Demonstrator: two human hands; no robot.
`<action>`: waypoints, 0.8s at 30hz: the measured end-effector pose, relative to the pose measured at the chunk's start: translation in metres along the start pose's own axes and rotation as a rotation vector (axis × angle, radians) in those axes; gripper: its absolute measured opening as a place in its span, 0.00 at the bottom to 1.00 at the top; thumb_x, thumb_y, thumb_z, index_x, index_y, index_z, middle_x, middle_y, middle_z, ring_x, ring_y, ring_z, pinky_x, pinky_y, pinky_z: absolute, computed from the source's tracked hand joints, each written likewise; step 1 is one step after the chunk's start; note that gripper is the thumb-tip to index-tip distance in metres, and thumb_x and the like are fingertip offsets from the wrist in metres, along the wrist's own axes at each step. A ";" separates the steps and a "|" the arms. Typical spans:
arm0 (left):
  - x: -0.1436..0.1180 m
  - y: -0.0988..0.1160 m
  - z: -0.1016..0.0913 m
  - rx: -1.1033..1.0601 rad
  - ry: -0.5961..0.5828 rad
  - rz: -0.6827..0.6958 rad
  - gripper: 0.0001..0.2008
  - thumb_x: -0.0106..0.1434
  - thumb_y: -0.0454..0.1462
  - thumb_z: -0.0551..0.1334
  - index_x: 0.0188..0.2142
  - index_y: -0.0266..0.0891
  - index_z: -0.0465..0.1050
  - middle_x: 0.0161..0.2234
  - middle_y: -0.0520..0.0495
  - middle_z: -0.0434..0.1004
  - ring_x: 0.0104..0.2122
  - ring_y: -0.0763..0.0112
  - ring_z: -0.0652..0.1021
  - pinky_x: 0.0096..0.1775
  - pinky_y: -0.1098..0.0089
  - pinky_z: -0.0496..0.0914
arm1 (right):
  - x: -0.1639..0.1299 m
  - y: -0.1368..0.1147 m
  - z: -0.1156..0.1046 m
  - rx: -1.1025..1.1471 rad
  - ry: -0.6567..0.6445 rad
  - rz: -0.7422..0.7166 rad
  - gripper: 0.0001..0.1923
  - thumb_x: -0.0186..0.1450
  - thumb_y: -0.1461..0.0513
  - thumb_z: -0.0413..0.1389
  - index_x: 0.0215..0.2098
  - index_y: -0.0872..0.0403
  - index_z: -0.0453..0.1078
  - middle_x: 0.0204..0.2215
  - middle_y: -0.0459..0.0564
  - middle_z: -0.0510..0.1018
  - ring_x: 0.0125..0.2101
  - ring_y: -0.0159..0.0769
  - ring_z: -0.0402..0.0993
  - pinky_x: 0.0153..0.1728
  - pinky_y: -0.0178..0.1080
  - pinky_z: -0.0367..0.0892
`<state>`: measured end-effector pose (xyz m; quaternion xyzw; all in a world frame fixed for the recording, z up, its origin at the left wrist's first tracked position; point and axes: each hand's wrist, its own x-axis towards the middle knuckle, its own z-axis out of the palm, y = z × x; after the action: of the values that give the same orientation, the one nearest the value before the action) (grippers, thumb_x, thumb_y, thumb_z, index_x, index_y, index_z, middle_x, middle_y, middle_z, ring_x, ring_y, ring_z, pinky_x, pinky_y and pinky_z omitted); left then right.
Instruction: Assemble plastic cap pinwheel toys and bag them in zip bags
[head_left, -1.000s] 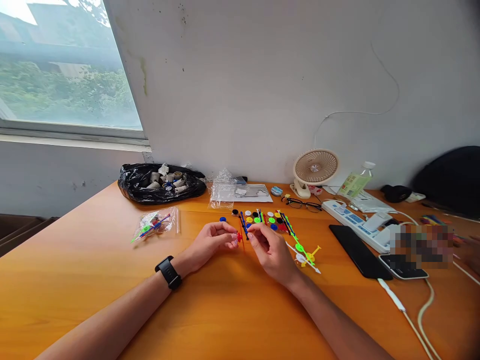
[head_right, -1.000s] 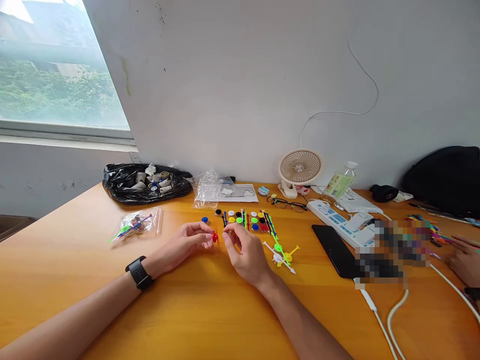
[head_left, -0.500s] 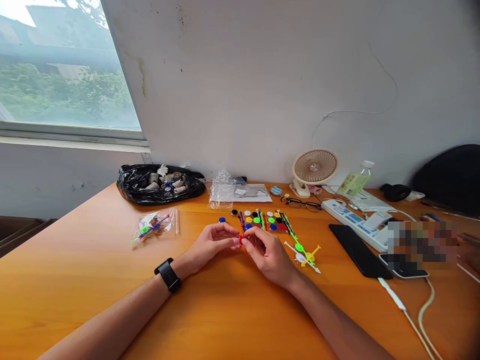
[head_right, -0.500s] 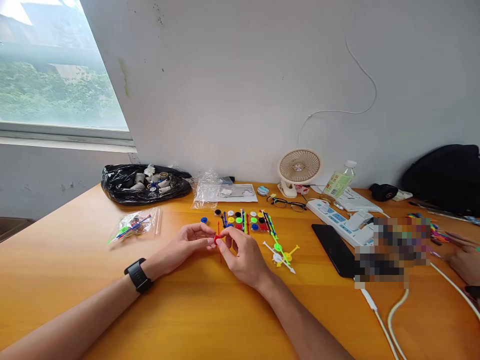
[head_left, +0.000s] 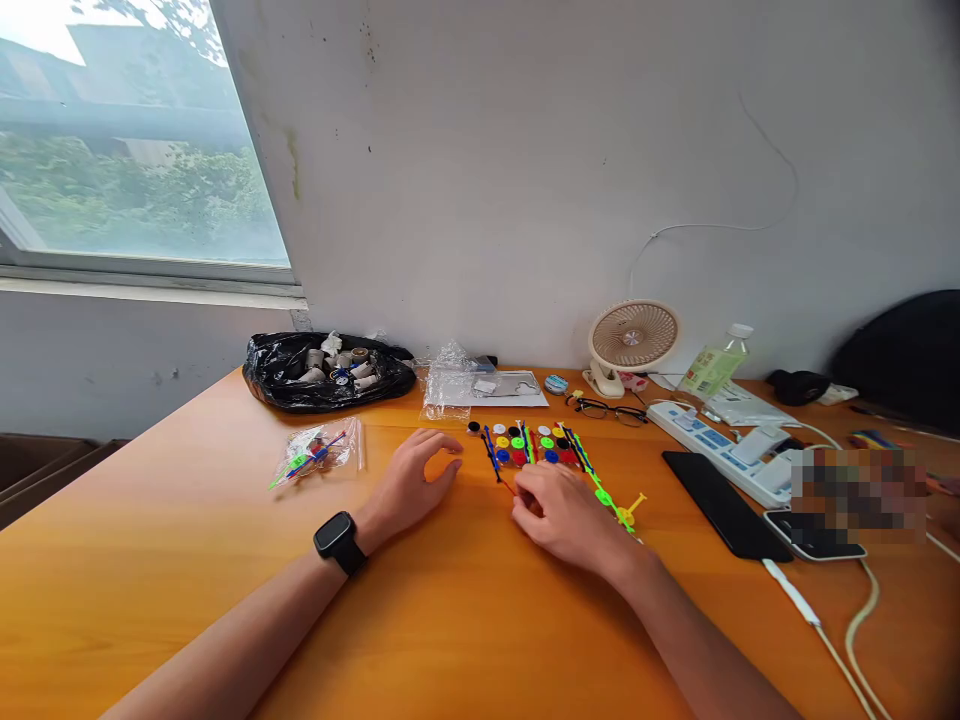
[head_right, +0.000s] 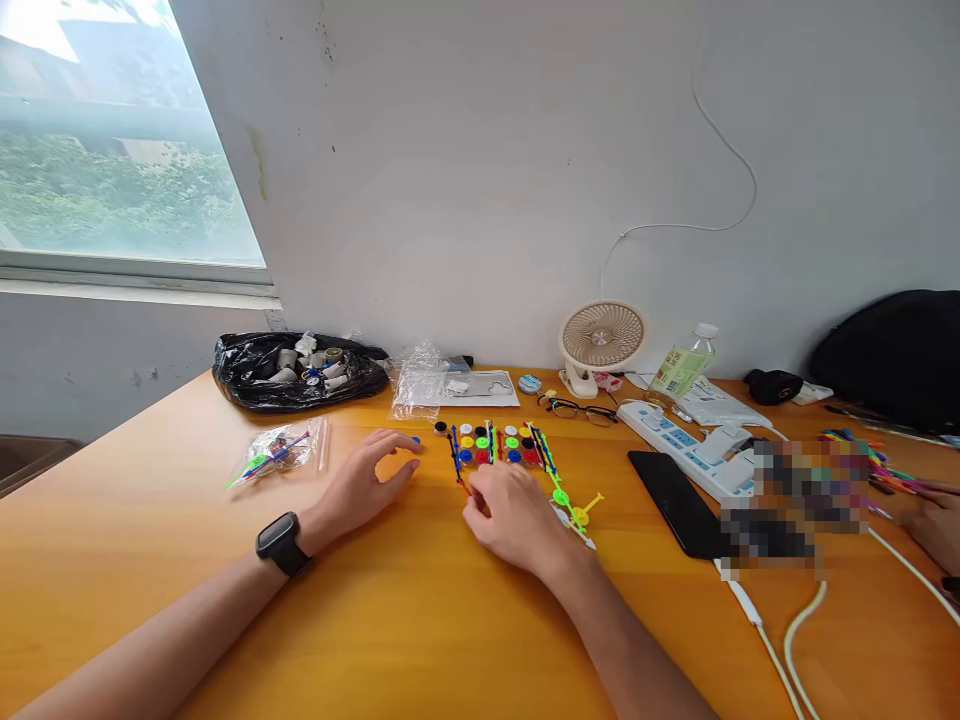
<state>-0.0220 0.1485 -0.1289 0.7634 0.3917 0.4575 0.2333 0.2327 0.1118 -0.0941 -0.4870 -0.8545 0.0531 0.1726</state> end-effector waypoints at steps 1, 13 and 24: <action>0.001 -0.005 -0.003 0.037 0.013 0.023 0.08 0.68 0.36 0.65 0.47 0.43 0.80 0.48 0.42 0.81 0.51 0.54 0.77 0.57 0.56 0.68 | -0.001 0.004 -0.003 -0.068 0.014 -0.006 0.13 0.65 0.67 0.56 0.24 0.52 0.63 0.28 0.48 0.74 0.31 0.38 0.68 0.35 0.40 0.59; -0.001 -0.025 -0.001 -0.046 -0.081 -0.045 0.18 0.65 0.35 0.67 0.55 0.45 0.78 0.51 0.39 0.80 0.52 0.50 0.77 0.57 0.56 0.68 | -0.069 0.061 -0.007 -0.174 0.075 0.173 0.11 0.74 0.61 0.46 0.38 0.49 0.68 0.40 0.55 0.76 0.40 0.46 0.74 0.40 0.47 0.71; -0.006 -0.004 0.008 -0.117 -0.249 -0.008 0.12 0.71 0.35 0.61 0.50 0.43 0.80 0.42 0.44 0.84 0.40 0.63 0.82 0.44 0.68 0.75 | -0.090 0.094 -0.018 -0.341 0.193 0.202 0.12 0.73 0.57 0.49 0.46 0.52 0.73 0.49 0.60 0.77 0.47 0.53 0.76 0.44 0.52 0.72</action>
<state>-0.0183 0.1461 -0.1390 0.7978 0.3356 0.3805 0.3258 0.3572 0.0825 -0.1239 -0.5950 -0.7776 -0.1220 0.1628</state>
